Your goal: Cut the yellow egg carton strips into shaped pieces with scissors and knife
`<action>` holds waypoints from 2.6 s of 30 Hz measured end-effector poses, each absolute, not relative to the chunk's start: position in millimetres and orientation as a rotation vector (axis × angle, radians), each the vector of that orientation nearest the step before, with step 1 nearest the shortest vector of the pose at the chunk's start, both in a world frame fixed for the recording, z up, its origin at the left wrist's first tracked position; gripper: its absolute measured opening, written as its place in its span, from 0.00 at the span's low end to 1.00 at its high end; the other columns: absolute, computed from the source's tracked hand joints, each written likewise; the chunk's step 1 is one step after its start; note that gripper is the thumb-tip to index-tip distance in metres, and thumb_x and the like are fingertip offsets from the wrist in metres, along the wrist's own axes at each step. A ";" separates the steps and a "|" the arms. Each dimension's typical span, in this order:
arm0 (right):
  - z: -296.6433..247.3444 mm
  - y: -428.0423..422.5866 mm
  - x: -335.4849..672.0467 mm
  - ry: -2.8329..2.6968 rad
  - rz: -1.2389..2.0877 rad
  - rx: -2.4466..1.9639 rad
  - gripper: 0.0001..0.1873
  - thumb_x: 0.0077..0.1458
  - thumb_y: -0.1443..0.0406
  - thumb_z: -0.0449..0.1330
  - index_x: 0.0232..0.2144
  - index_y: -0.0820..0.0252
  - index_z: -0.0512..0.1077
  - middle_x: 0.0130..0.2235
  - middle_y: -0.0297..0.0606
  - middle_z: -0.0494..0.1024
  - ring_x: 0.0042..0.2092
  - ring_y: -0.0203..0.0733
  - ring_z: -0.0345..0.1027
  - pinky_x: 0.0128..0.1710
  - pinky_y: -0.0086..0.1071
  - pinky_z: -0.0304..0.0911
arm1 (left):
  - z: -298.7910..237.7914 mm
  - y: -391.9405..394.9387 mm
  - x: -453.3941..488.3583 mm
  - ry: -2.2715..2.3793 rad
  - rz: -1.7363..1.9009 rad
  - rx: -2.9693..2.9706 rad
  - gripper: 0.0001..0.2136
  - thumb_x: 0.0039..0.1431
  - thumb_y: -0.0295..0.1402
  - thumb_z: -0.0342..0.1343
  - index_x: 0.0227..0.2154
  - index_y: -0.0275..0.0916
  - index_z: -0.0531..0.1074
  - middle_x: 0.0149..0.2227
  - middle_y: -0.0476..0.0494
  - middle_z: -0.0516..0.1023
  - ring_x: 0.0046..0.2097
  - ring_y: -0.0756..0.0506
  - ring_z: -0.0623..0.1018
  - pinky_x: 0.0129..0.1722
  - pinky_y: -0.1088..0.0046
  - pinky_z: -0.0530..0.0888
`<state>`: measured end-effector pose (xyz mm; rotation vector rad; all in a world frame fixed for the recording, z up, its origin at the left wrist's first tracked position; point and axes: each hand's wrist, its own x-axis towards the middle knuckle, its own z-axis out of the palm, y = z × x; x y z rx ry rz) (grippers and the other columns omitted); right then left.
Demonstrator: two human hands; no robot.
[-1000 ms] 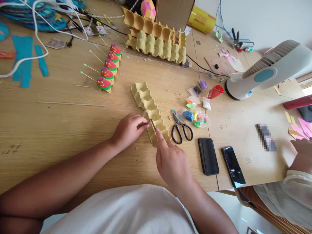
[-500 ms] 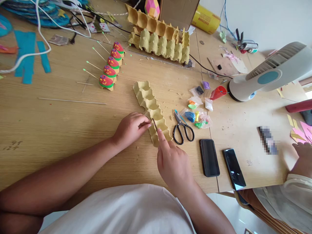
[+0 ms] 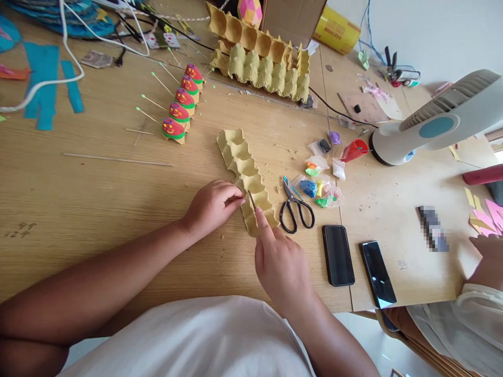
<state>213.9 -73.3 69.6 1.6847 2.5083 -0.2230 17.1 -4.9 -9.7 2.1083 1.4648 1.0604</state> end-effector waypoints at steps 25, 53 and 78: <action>70.4 -70.7 215.0 2.614 -0.293 1.763 0.29 0.67 0.66 0.47 0.69 0.59 0.53 0.39 0.39 0.83 0.31 0.43 0.77 0.26 0.32 0.63 | -10.0 -3.6 17.2 1.463 1.061 2.072 0.04 0.63 0.29 0.60 0.31 0.38 0.74 0.33 0.47 0.80 0.38 0.44 0.75 0.39 0.67 0.70; 76.4 -69.4 201.9 2.354 -0.082 1.541 0.31 0.67 0.66 0.46 0.70 0.59 0.50 0.37 0.38 0.81 0.32 0.42 0.76 0.26 0.32 0.59 | -9.1 -3.8 18.5 1.476 1.042 2.091 0.06 0.62 0.27 0.59 0.29 0.38 0.73 0.31 0.46 0.78 0.37 0.44 0.75 0.39 0.67 0.70; 75.0 -74.1 200.5 2.358 -0.100 1.585 0.30 0.67 0.66 0.46 0.69 0.61 0.50 0.39 0.40 0.83 0.33 0.42 0.77 0.27 0.32 0.62 | -9.8 -1.8 18.1 1.387 1.019 2.143 0.06 0.64 0.27 0.56 0.30 0.39 0.73 0.32 0.46 0.78 0.38 0.44 0.75 0.40 0.67 0.70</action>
